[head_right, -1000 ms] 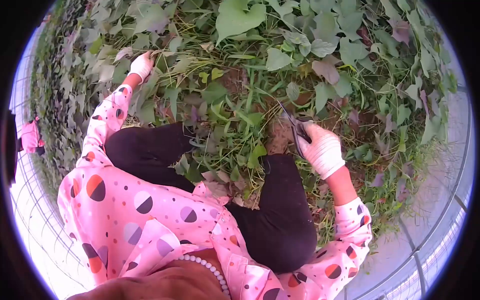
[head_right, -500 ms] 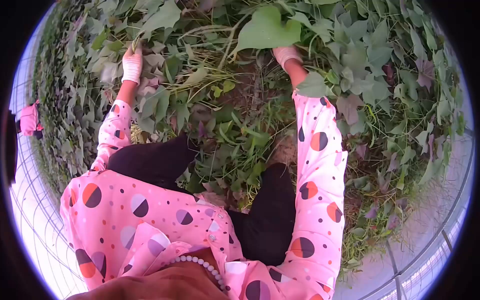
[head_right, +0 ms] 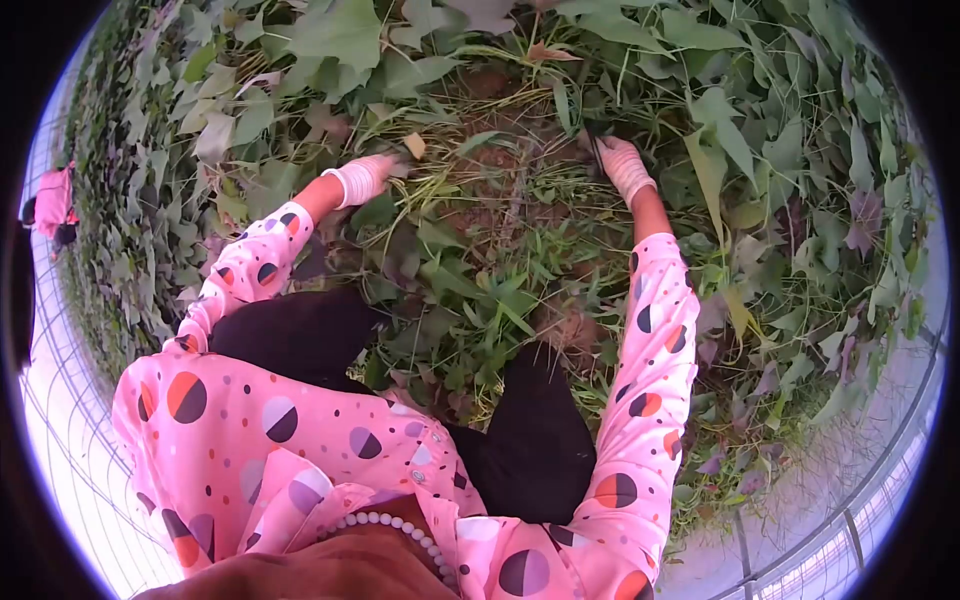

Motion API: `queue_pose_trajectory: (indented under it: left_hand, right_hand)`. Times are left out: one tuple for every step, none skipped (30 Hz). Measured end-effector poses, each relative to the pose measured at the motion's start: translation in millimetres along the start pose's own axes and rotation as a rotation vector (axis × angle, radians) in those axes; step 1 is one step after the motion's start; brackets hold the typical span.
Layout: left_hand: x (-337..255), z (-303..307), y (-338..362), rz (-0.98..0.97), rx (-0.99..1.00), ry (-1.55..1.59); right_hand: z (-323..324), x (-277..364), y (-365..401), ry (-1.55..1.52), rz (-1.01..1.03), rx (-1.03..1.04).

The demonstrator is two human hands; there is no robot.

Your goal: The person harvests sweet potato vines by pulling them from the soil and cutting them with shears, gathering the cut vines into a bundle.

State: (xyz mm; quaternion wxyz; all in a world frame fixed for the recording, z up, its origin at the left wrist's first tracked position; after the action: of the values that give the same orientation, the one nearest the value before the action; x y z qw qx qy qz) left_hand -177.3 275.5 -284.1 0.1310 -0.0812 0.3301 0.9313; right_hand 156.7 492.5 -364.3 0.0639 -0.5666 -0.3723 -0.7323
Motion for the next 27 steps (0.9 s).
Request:
queue_pose_trajectory:
  left_hand:
    - [1, -5, 0, 0.107, 0.133, -0.014]
    - [-1, -7, 2, 0.213, 0.263, -0.027]
    - [-6, -8, 4, 0.224, 0.299, -0.012]
    - [-2, -7, 6, 0.226, 0.297, -0.006]
    - [-5, 9, 8, 0.05, 0.038, 0.062]
    - [-20, 41, 17, -0.125, -0.22, 0.128]
    - [-12, 61, 22, -0.014, -0.209, 0.307]
    - [-16, 97, 30, 0.094, -0.248, 0.436]
    - [-20, 133, 39, 0.197, -0.301, 0.572]
    - [-21, 157, 45, 0.3, -0.406, 0.653]
    - [-29, 171, 45, 0.352, -0.435, 0.845]
    - [-33, 168, 31, 0.356, -0.437, 0.844]
    - [-34, 159, 9, 0.348, -0.402, 0.668]
    - [-31, 146, -14, 0.339, -0.366, 0.493]
    - [-24, 125, -38, 0.312, -0.415, 0.289]
    - [-20, 105, -57, 0.285, -0.46, 0.087]
    - [-18, 97, -65, 0.367, -0.431, 0.046]
    - [-14, 88, -71, 0.448, -0.399, 0.007]
    - [-7, 78, -81, 0.454, -0.38, 0.005]
    - [-9, 81, -81, 0.458, -0.38, 0.012]
    - [-13, 84, -81, 0.452, -0.309, -0.019]
    - [-17, 84, -82, 0.442, -0.237, -0.051]
    - [-15, 80, -87, 0.442, -0.229, -0.064]
    - [-11, 75, -94, 0.444, -0.229, -0.064]
    - [-7, 71, -101, 0.449, -0.244, -0.096]
    - [-1, 64, -110, 0.454, -0.258, -0.128]
    - [2, 57, -118, 0.427, -0.167, -0.222]
  right_hand:
    - [-4, 5, 9, -0.07, -0.096, 0.061]
    - [-9, 8, 17, -0.138, -0.191, 0.122]
    - [-12, 18, 22, -0.102, -0.136, 0.16]
    - [-12, 25, 29, -0.097, -0.138, 0.163]
    - [-19, 34, 38, -0.1, -0.136, 0.24]
    - [-28, 48, 47, -0.104, -0.135, 0.316]
    - [-36, 59, 55, -0.07, -0.179, 0.363]
    - [-45, 70, 56, -0.068, -0.183, 0.366]
    - [-55, 74, 58, -0.044, -0.266, 0.405]
    - [-66, 75, 59, -0.02, -0.346, 0.445]
    - [-78, 70, 51, -0.039, -0.394, 0.458]
    - [-88, 64, 37, -0.037, -0.393, 0.462]
    - [-96, 59, 20, 0.032, -0.394, 0.453]
    - [-99, 58, 7, 0.102, -0.395, 0.442]
    - [-100, 60, 3, -0.002, -0.451, 0.439]
    - [-103, 46, -15, 0.004, -0.45, 0.443]
    - [-109, 20, -40, -0.096, -0.466, 0.411]
    - [-116, 22, -43, -0.195, -0.484, 0.378]
    - [-113, 25, -44, -0.179, -0.487, 0.384]
    - [-113, 44, -36, -0.164, -0.491, 0.39]
    - [-113, 46, -36, -0.17, -0.506, 0.358]
    - [-113, 47, -34, -0.179, -0.52, 0.325]
    - [-114, 46, -37, -0.177, -0.52, 0.327]
    - [-118, 41, -43, -0.214, -0.54, 0.344]
    - [-123, 36, -48, -0.252, -0.56, 0.361]
    - [-125, 33, -53, -0.253, -0.561, 0.364]
    - [-127, 28, -58, -0.295, -0.577, 0.329]
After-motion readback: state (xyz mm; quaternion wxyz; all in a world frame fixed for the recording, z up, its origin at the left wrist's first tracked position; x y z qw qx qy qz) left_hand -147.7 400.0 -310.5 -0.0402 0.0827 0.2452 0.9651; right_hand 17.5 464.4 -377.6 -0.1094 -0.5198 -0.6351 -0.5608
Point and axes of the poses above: each hand's wrist, its own y-axis away from the middle knuckle, its own z-axis out of the back of the hand, x = y × z, the point moved 6 cm from there along -y, towards the middle knuckle, and after that the axes turned 9 degrees about -y, right-handed, at the moved point
